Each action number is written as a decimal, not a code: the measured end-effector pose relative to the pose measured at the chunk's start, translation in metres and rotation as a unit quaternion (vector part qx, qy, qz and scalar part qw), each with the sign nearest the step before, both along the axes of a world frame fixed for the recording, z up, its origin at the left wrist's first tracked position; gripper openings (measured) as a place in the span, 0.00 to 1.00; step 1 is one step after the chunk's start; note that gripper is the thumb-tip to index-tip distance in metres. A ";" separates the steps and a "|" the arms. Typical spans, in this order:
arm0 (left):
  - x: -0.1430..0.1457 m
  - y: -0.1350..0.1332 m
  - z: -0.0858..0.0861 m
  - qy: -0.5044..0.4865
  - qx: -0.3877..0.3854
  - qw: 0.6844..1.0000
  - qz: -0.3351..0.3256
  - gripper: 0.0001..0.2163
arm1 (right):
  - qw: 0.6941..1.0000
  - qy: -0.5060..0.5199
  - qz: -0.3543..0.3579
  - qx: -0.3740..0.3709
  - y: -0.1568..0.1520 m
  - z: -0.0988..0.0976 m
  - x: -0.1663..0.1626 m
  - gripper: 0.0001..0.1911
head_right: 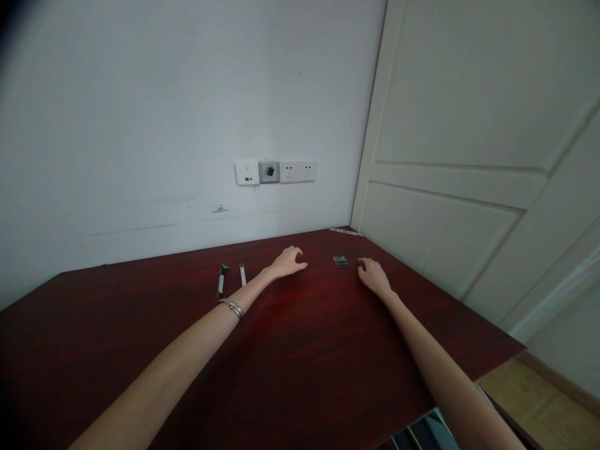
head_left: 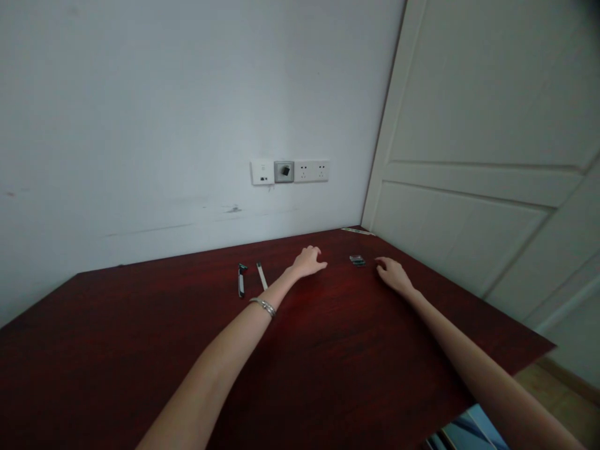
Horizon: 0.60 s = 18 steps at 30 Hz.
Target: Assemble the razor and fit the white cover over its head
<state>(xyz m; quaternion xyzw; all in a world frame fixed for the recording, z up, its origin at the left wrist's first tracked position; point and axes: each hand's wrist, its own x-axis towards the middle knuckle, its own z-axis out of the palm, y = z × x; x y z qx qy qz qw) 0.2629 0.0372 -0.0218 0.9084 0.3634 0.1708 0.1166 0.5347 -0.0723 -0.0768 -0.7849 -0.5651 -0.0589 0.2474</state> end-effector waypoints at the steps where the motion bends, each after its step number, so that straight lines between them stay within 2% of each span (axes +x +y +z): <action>1: 0.013 0.000 -0.002 0.007 0.004 1.000 -0.017 0.22 | 1.000 -0.006 0.003 0.004 0.001 -0.004 0.005 0.20; 5: 0.060 -0.004 -0.008 0.033 0.016 0.998 -0.057 0.24 | 0.999 -0.054 0.009 -0.001 0.005 -0.012 0.011 0.20; 10: 0.106 -0.008 -0.018 0.061 0.026 0.995 -0.078 0.25 | 0.995 -0.095 0.008 -0.021 0.007 -0.010 0.010 0.20; 14: 0.131 -0.012 -0.026 0.058 0.030 0.995 -0.080 0.25 | 0.993 -0.116 0.017 -0.017 0.006 -0.009 0.010 0.20; 18: 0.143 -0.014 -0.030 0.059 0.011 0.996 -0.061 0.24 | 0.992 -0.122 0.016 -0.024 0.006 -0.009 0.010 0.20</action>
